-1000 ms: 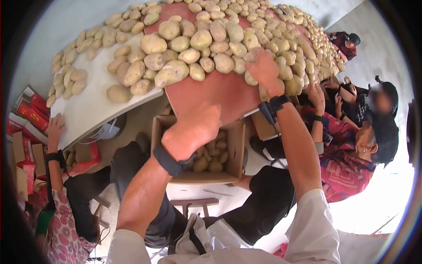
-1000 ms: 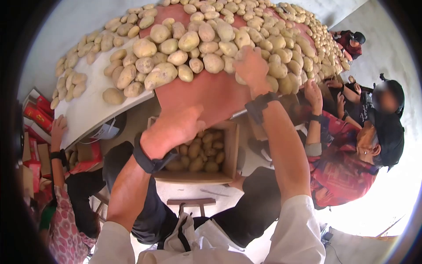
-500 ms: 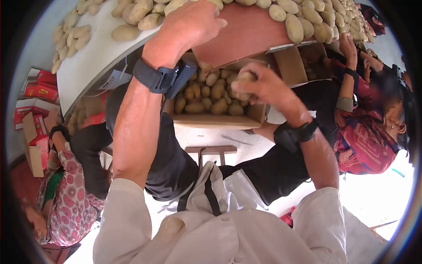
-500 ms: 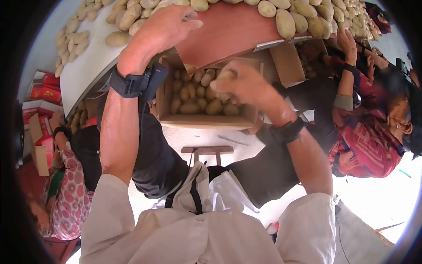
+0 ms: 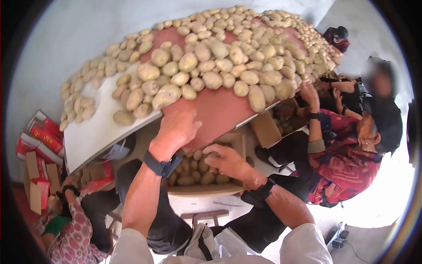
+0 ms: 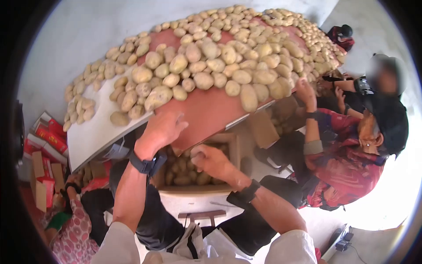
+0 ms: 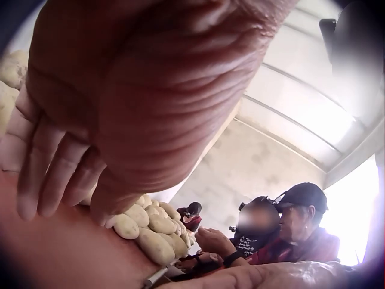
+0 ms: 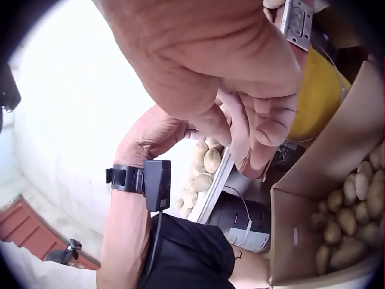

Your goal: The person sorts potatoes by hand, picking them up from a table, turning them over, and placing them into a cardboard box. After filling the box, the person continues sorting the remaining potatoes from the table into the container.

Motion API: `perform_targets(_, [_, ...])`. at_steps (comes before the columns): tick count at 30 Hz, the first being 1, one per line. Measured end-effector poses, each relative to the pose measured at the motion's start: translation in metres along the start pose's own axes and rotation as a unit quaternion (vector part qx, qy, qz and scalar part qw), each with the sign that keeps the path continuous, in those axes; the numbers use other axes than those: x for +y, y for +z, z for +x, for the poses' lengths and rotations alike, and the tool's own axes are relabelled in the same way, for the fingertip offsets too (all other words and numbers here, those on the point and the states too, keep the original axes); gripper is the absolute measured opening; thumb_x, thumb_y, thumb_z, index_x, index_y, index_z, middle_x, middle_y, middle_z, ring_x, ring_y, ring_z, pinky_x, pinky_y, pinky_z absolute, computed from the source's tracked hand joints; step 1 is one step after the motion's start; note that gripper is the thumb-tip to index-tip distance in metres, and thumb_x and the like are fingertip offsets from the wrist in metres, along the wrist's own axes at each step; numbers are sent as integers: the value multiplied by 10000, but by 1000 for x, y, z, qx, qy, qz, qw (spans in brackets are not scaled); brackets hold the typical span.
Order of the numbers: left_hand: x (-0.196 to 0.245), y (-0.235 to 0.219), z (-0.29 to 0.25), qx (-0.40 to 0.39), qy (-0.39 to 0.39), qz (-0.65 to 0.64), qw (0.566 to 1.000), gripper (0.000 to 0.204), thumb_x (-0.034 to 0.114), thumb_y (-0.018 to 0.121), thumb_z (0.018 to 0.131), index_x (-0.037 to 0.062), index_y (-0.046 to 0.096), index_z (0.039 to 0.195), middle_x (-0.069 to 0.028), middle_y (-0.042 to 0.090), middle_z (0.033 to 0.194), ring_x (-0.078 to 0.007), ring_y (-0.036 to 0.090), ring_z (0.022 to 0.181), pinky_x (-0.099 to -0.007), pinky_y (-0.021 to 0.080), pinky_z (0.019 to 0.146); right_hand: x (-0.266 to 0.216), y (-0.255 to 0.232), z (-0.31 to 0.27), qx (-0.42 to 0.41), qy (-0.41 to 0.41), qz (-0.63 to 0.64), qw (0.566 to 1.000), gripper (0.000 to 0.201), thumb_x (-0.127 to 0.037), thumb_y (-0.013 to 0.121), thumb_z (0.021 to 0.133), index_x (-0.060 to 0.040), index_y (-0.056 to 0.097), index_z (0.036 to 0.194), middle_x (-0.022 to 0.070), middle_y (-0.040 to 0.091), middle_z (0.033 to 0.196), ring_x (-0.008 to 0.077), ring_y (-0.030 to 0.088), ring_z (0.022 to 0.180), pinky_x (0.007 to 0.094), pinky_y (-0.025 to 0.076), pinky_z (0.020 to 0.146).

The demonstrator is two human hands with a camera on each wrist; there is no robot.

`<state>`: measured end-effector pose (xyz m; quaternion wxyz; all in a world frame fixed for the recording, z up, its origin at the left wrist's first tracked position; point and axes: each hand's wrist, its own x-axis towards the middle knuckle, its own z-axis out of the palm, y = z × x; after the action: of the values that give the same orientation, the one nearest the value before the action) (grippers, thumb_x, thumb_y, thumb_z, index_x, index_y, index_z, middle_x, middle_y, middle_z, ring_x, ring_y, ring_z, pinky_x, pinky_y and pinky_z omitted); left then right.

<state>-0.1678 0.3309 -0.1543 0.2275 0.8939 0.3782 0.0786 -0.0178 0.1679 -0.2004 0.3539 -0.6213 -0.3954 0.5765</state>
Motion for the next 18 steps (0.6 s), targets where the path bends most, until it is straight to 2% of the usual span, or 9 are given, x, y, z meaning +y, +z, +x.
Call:
perform_targets(4, [22, 9, 9, -7, 13, -68, 998, 324, 240, 695, 938, 12, 699, 1168, -199, 738, 1086, -373, 712, 990, -470, 556, 856, -12, -9, 9, 47, -20, 92, 994, 290, -186, 598, 985, -13, 653, 1212, 56, 676, 895, 147, 653, 706, 292, 506, 608])
perform_targets(7, [58, 4, 7, 88, 92, -320, 939, 380, 209, 675, 971, 6, 655, 1291, -218, 663, 1282, -382, 668, 1152, -440, 537, 973, -21, -15, 17, 80, -17, 171, 982, 308, -224, 544, 1024, -26, 653, 1235, 44, 675, 925, 133, 639, 707, 285, 490, 599])
perform_targets(8, [67, 7, 6, 88, 102, -319, 938, 380, 209, 675, 971, 6, 655, 1291, -218, 663, 1282, -382, 668, 1152, -440, 537, 973, -23, -18, 19, 90, -21, 192, 977, 325, -239, 537, 1028, -25, 640, 1249, 48, 669, 948, 137, 633, 735, 289, 487, 624])
perform_targets(10, [81, 17, 0, 159, 244, -254, 922, 474, 270, 633, 988, 11, 595, 1383, -205, 578, 1418, -389, 551, 1339, -476, 436, 1113, -29, -20, 22, 95, -33, 224, 969, 359, -270, 522, 1035, -22, 613, 1279, 54, 657, 994, 145, 622, 792, 297, 481, 672])
perform_targets(11, [86, 25, -2, 160, 251, -255, 920, 474, 270, 633, 988, 11, 595, 1383, -205, 578, 1418, -389, 551, 1339, -476, 436, 1113, -32, -22, 24, 94, -41, 238, 966, 377, -286, 515, 1039, -21, 600, 1294, 58, 651, 1017, 150, 616, 821, 301, 478, 697])
perform_targets(13, [96, 37, -3, 144, 290, -173, 930, 615, 433, 558, 1000, 29, 531, 1462, -213, 481, 1524, -420, 377, 1479, -568, 261, 1214, -39, -19, 26, 85, -55, 260, 960, 413, -317, 500, 1047, -18, 574, 1324, 64, 639, 1063, 158, 604, 878, 310, 472, 745])
perform_targets(16, [96, 34, -2, 129, 284, -251, 916, 682, 468, 562, 967, 53, 493, 1505, -200, 429, 1575, -439, 297, 1516, -625, 184, 1224, -51, -14, 30, 68, -87, 283, 953, 470, -363, 478, 1058, -14, 535, 1368, 74, 622, 1132, 170, 586, 963, 322, 463, 819])
perform_targets(17, [97, 31, -3, 134, 277, -239, 921, 760, 605, 414, 1004, 31, 502, 1494, -219, 439, 1561, -445, 313, 1510, -602, 167, 1233, -55, -10, 32, 57, -99, 289, 950, 489, -378, 471, 1062, -13, 522, 1383, 77, 616, 1155, 174, 580, 992, 326, 460, 843])
perform_targets(18, [97, 28, -2, 133, 280, -237, 921, 760, 605, 414, 1004, 31, 502, 1494, -219, 439, 1561, -445, 313, 1510, -602, 167, 1233, -60, -8, 33, 48, -112, 296, 947, 508, -394, 464, 1066, -12, 509, 1398, 81, 610, 1178, 179, 574, 1020, 330, 456, 867])
